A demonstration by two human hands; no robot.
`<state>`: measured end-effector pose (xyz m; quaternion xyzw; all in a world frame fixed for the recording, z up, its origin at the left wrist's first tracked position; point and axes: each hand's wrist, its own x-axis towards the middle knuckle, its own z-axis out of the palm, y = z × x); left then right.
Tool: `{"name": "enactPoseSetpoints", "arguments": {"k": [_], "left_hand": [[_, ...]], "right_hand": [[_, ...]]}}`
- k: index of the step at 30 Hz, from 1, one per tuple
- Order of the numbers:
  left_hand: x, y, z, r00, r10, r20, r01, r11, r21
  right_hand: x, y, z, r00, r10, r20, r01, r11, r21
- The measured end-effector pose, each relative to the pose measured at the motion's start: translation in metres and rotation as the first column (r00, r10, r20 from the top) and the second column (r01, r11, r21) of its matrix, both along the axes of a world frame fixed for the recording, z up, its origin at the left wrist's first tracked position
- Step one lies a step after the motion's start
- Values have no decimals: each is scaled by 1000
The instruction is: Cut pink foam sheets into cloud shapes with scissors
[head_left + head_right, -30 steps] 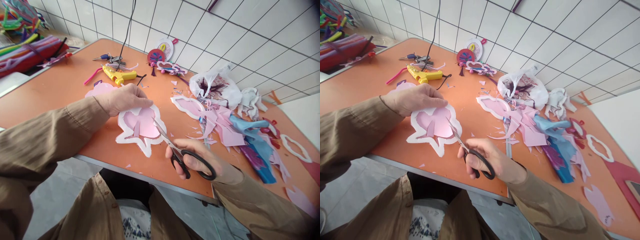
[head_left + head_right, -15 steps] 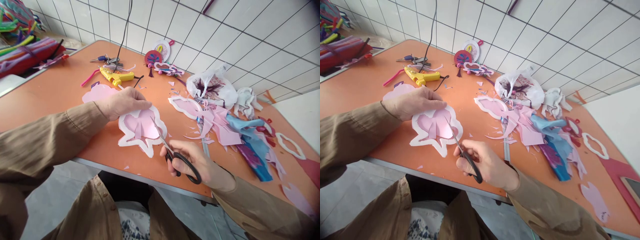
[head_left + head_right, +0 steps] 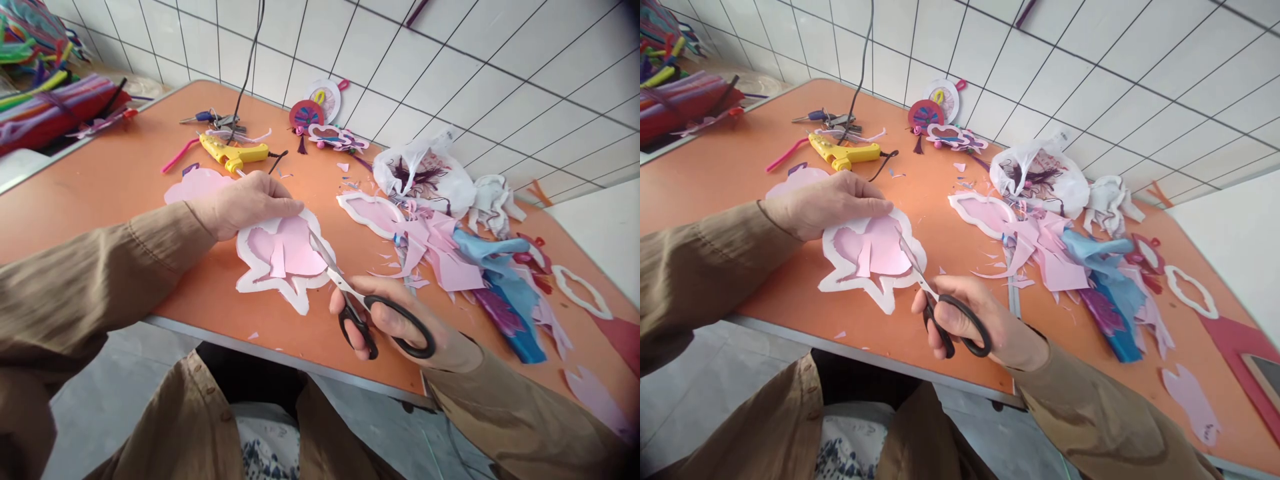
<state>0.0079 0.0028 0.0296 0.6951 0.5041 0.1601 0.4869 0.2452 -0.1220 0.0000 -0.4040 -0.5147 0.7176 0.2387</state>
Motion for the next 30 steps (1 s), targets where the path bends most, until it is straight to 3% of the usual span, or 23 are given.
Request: {"name": "enactPoseSetpoints", "arguments": {"k": [8, 15, 30], "left_hand": [[1, -3, 4, 1000, 15, -19, -15, 1000, 2], [-1, -1, 1, 1000, -27, -14, 28, 998, 48], [0, -5, 4, 997, -43, -66, 52, 988, 148]], "right_hand": [[-3, -4, -3, 997, -73, 4, 72, 993, 97], [-3, -2, -2, 998, -32, -50, 35, 998, 59], [-6, -3, 7, 997, -81, 6, 81, 996, 34]]}}
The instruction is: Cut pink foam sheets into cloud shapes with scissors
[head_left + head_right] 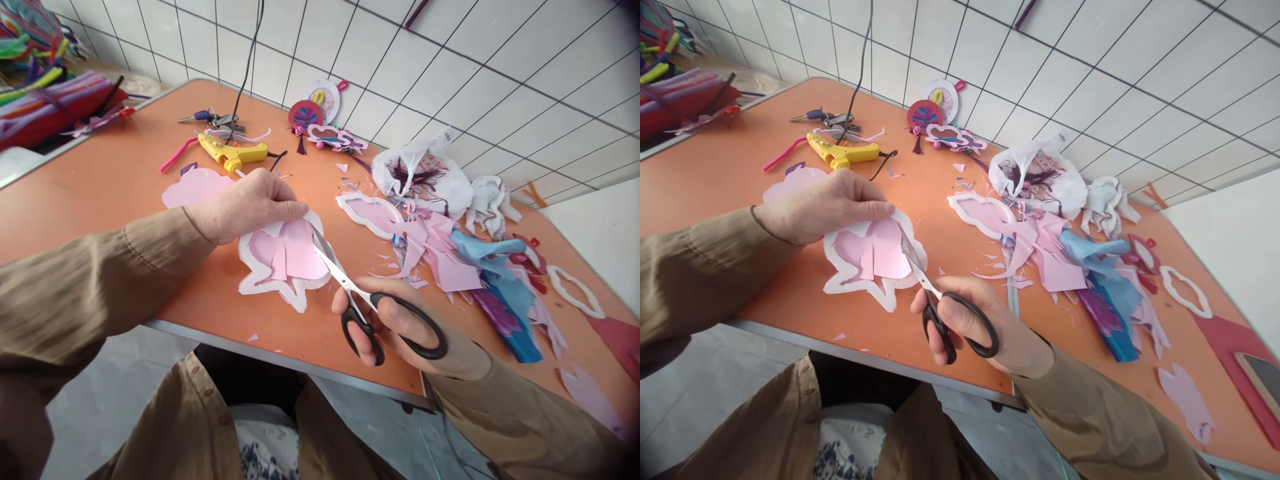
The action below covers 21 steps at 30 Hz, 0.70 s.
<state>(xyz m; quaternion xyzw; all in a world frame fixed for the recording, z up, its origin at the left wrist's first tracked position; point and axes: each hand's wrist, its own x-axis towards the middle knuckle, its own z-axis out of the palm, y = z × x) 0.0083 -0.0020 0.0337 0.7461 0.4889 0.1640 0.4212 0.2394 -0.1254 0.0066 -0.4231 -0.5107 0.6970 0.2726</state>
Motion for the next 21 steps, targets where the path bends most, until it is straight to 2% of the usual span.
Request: {"name": "enactPoseSetpoints", "arguments": {"k": [7, 12, 21], "left_hand": [[-1, 1, -1, 1000, -18, -6, 18, 1000, -9], [-1, -1, 4, 1000, -12, -19, 13, 999, 40], [0, -2, 3, 998, -62, -22, 64, 992, 110]], "right_hand": [[6, -1, 1, 999, 4, -33, -5, 999, -34], [7, -1, 1, 996, -2, -88, -4, 998, -69], [-4, -4, 10, 986, -11, 166, 15, 1000, -23]]}}
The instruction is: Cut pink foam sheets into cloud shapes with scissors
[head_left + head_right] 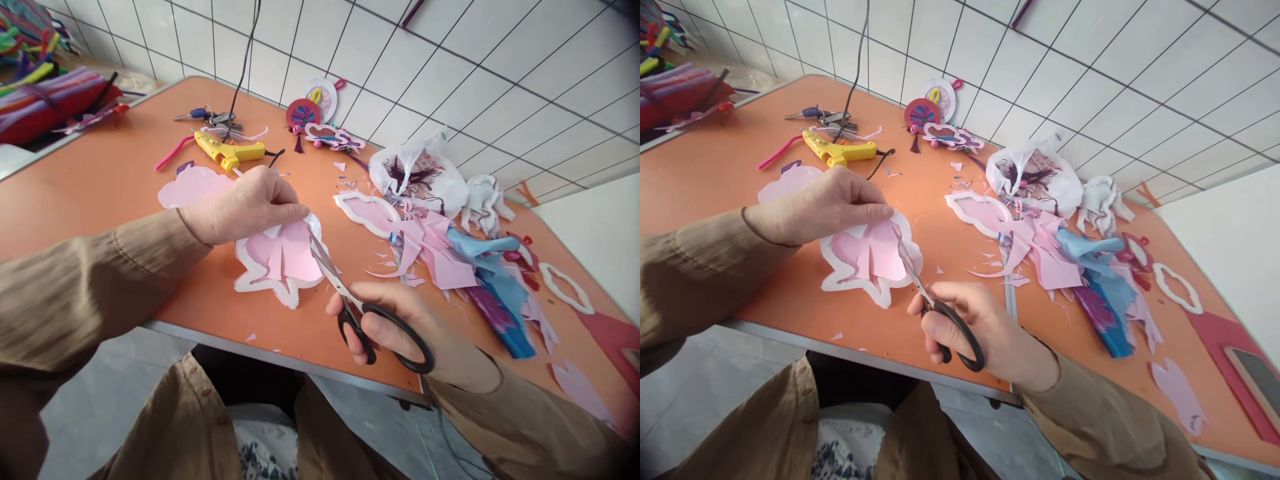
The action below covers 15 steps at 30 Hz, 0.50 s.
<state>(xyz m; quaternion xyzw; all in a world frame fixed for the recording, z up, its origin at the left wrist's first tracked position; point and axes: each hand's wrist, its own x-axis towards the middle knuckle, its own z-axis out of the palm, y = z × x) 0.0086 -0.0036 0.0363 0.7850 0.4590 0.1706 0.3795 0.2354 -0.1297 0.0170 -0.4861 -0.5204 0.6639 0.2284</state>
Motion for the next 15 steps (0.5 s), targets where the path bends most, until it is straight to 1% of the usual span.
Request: {"name": "enactPoseSetpoints", "arguments": {"k": [4, 6, 9, 15], "left_hand": [[0, -1, 1, 999, 9, 31, -8, 999, -53], [-1, -1, 2, 999, 15, 45, -12, 997, -80], [-3, -1, 3, 999, 21, 36, -18, 997, -79], [-4, 1, 0, 997, 42, 66, -36, 996, -77]], "right_hand": [[6, 3, -4, 996, 41, -83, -42, 999, -2], [9, 4, -7, 991, 43, -123, -42, 999, 14], [11, 3, -7, 990, 32, -139, -30, 999, 18], [9, -1, -8, 984, -85, -157, 91, 995, 29]]}}
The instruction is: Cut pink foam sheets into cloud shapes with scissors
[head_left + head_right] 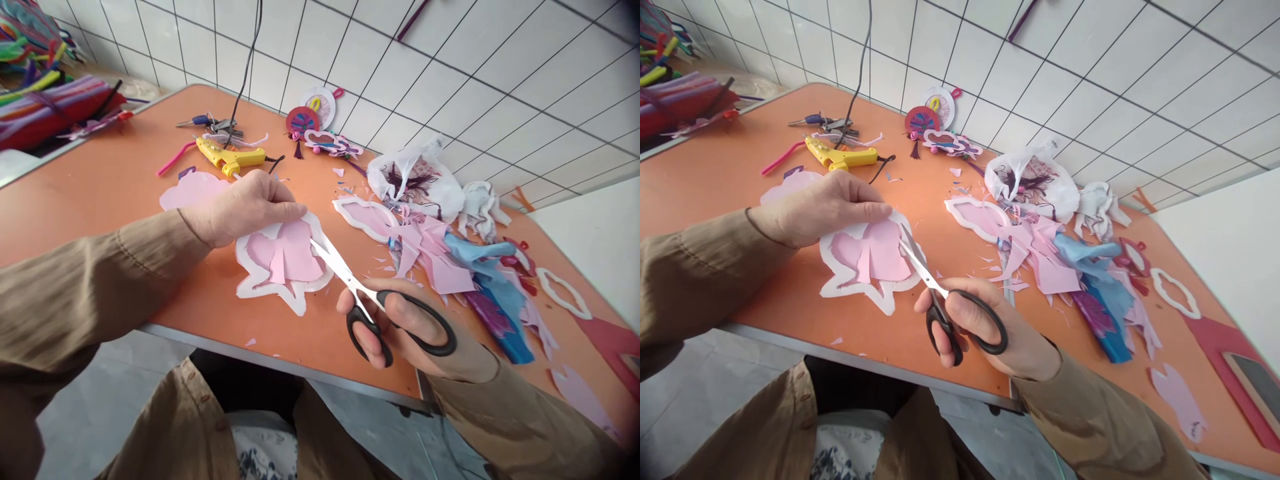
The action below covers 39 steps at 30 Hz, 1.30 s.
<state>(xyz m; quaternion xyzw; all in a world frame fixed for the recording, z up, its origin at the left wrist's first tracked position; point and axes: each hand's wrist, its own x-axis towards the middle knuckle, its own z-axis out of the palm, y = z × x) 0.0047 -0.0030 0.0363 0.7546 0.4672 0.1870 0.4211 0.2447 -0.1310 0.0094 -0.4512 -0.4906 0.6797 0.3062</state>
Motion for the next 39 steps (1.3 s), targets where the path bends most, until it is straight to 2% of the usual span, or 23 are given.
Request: {"name": "enactPoseSetpoints", "arguments": {"k": [5, 8, 12, 18, 22, 30, 35, 39], "left_hand": [[0, 3, -5, 998, -4, 66, 9, 997, -76], [1, 4, -5, 997, -6, 76, 17, 989, -145], [1, 4, -4, 1000, -12, 28, 17, 983, -181], [2, 1, -2, 1000, 13, 23, -8, 981, -194], [3, 1, -1, 998, 38, 42, -28, 977, -212], [7, -3, 1, 988, 127, 87, -96, 950, -299], [9, -6, 3, 979, 189, 79, -155, 935, -320], [9, -5, 0, 976, 188, 111, -144, 936, -321]], "right_hand": [[-4, 2, 6, 998, 40, 44, -41, 999, 15], [-8, 5, 14, 989, 58, 134, -56, 998, -18], [-13, 6, 23, 970, 37, 239, -21, 997, -71], [-16, 6, 25, 949, -8, 315, 42, 994, -103], [-16, 5, 23, 957, -33, 290, 67, 992, -109], [-11, 2, 10, 987, 11, 159, -2, 999, -54], [-13, 2, 6, 989, 10, 149, -9, 1000, -7], [-13, 1, 5, 990, -17, 142, 15, 1000, 13]]}}
